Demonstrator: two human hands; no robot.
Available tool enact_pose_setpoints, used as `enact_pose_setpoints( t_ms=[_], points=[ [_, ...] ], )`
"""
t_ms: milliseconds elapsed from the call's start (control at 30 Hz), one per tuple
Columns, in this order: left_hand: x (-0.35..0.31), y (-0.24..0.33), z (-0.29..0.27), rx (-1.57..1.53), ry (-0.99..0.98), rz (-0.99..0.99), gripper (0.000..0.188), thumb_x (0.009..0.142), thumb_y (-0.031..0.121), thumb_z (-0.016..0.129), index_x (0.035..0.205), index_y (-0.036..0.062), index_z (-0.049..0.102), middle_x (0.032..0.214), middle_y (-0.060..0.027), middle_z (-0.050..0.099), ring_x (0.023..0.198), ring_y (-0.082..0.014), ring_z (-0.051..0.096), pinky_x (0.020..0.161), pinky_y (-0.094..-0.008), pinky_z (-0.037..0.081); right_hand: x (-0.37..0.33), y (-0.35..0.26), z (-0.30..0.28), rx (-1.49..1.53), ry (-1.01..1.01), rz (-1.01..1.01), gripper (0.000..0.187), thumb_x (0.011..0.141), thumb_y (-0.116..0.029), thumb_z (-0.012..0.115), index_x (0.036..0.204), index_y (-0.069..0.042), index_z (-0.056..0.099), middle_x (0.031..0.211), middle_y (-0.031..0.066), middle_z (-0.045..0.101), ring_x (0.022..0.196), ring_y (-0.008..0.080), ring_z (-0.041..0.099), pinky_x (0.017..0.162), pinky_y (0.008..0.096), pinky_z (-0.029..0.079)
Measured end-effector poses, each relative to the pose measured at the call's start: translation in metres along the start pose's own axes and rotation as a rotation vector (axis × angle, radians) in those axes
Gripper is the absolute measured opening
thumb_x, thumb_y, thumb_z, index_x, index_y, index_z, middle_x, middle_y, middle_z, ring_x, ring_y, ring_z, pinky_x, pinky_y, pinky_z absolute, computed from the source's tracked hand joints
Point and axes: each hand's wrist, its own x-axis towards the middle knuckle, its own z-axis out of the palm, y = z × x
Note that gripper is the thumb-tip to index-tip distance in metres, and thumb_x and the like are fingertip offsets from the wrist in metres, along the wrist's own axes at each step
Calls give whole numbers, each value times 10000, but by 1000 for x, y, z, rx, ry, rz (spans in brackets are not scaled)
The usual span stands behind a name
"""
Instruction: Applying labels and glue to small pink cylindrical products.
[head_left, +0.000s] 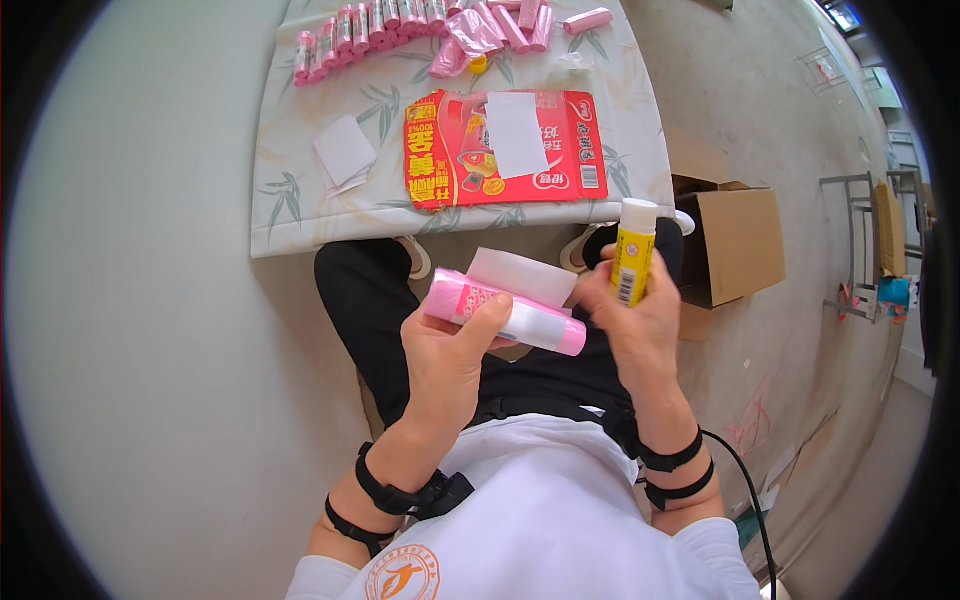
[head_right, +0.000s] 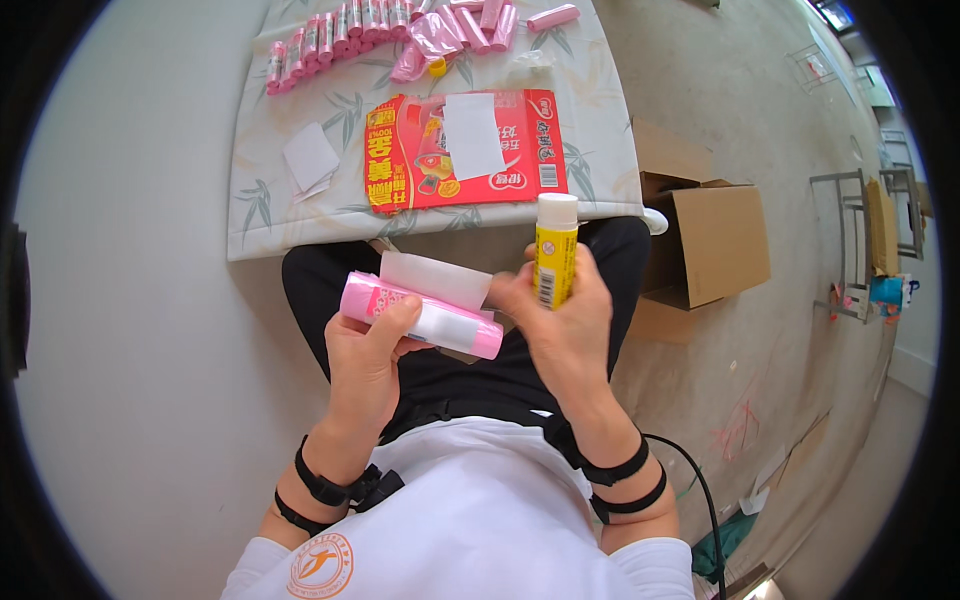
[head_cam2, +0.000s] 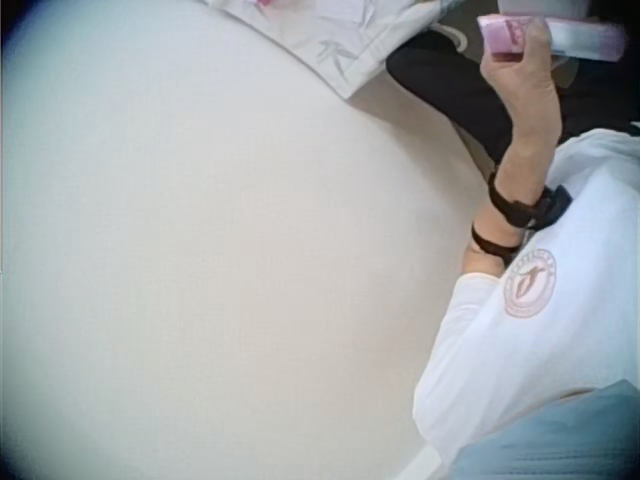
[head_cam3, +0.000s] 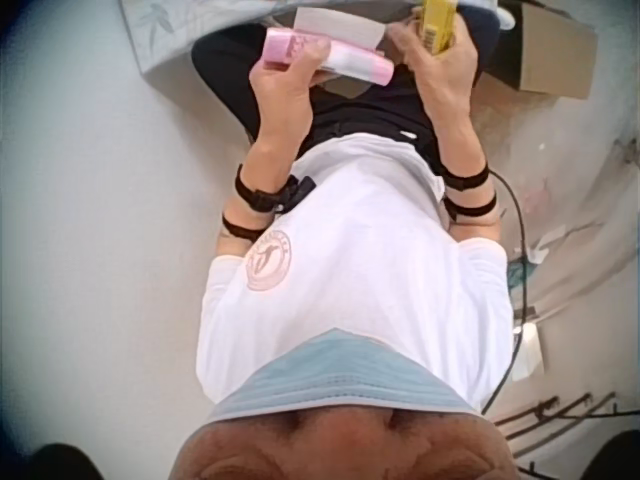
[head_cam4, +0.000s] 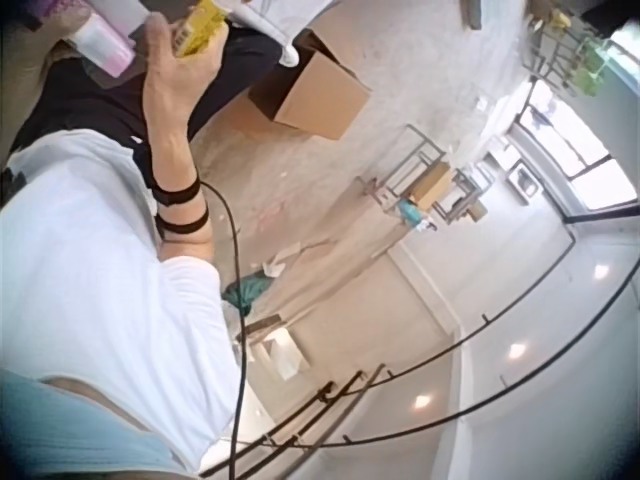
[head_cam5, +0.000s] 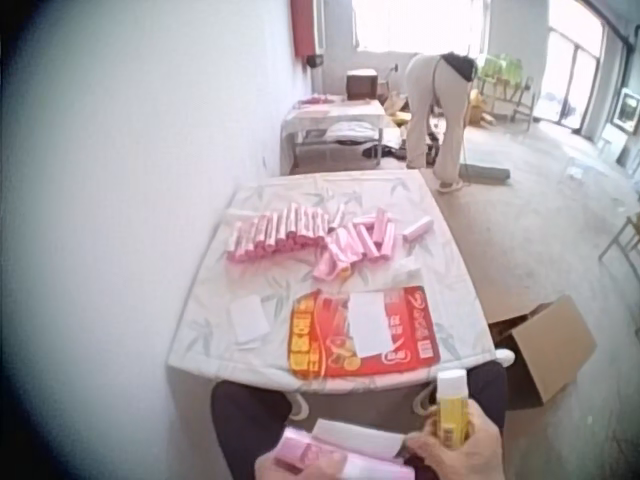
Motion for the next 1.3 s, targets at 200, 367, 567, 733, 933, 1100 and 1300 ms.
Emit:
enact_pose_setpoints(
  t_ms=[200, 367, 567, 733, 933, 1100, 1300],
  points=[
    [14, -6, -7, 126, 21, -9, 249, 815, 104, 679, 1006, -36, 604, 894, -74, 644, 785, -124, 637, 663, -253, 549, -15, -15, -31, -304, 4, -371, 371, 845, -49, 599, 1191, -22, 468, 958, 122, 594, 775, 196, 602, 695, 281, 480],
    [12, -2, -3, 169, -15, 76, 322, 804, 67, 674, 1098, -31, 588, 913, -60, 637, 795, -93, 620, 649, -228, 530, -8, -41, -21, -556, -148, -743, 373, 677, -8, 750, 1021, -24, 606, 933, 104, 620, 765, 230, 631, 635, 286, 525],
    [9, 5, 4, 217, -119, 48, 369, 789, 66, 693, 1135, -5, 586, 936, -21, 628, 810, -55, 582, 692, -191, 501, -4, -40, -6, -539, -172, -875, 331, 655, -17, 749, 964, -25, 630, 889, 88, 627, 698, 209, 627, 579, 264, 517],
    [7, 1, 2, 227, -167, 127, 374, 794, 12, 656, 1157, -22, 569, 962, -39, 626, 817, -64, 580, 730, -213, 497, -1, -42, -2, -582, -181, -881, 293, 669, -22, 731, 942, -23, 626, 864, 78, 619, 668, 198, 619, 551, 267, 500],
    [8, 3, 1, 192, -198, 167, 401, 796, -6, 651, 1185, -22, 552, 1003, -43, 619, 852, -63, 577, 741, -213, 499, 1, -53, -4, -636, -215, -906, 283, 651, -13, 712, 917, -14, 616, 851, 74, 602, 673, 201, 616, 553, 275, 496],
    [8, 8, 3, 184, -213, 166, 412, 801, -10, 647, 1199, -23, 542, 1024, -55, 618, 885, -77, 586, 746, -223, 513, 4, -56, -6, -695, -227, -950, 293, 634, -16, 683, 915, -2, 600, 864, 81, 586, 695, 210, 613, 560, 285, 493],
    [9, 8, 1, 157, -215, 147, 429, 801, -3, 657, 1208, -41, 525, 1059, -76, 613, 907, -97, 599, 783, -245, 519, 4, -54, -7, -769, -248, -958, 281, 641, -35, 658, 908, 1, 580, 877, 82, 582, 671, 200, 595, 534, 287, 471]
  ],
)
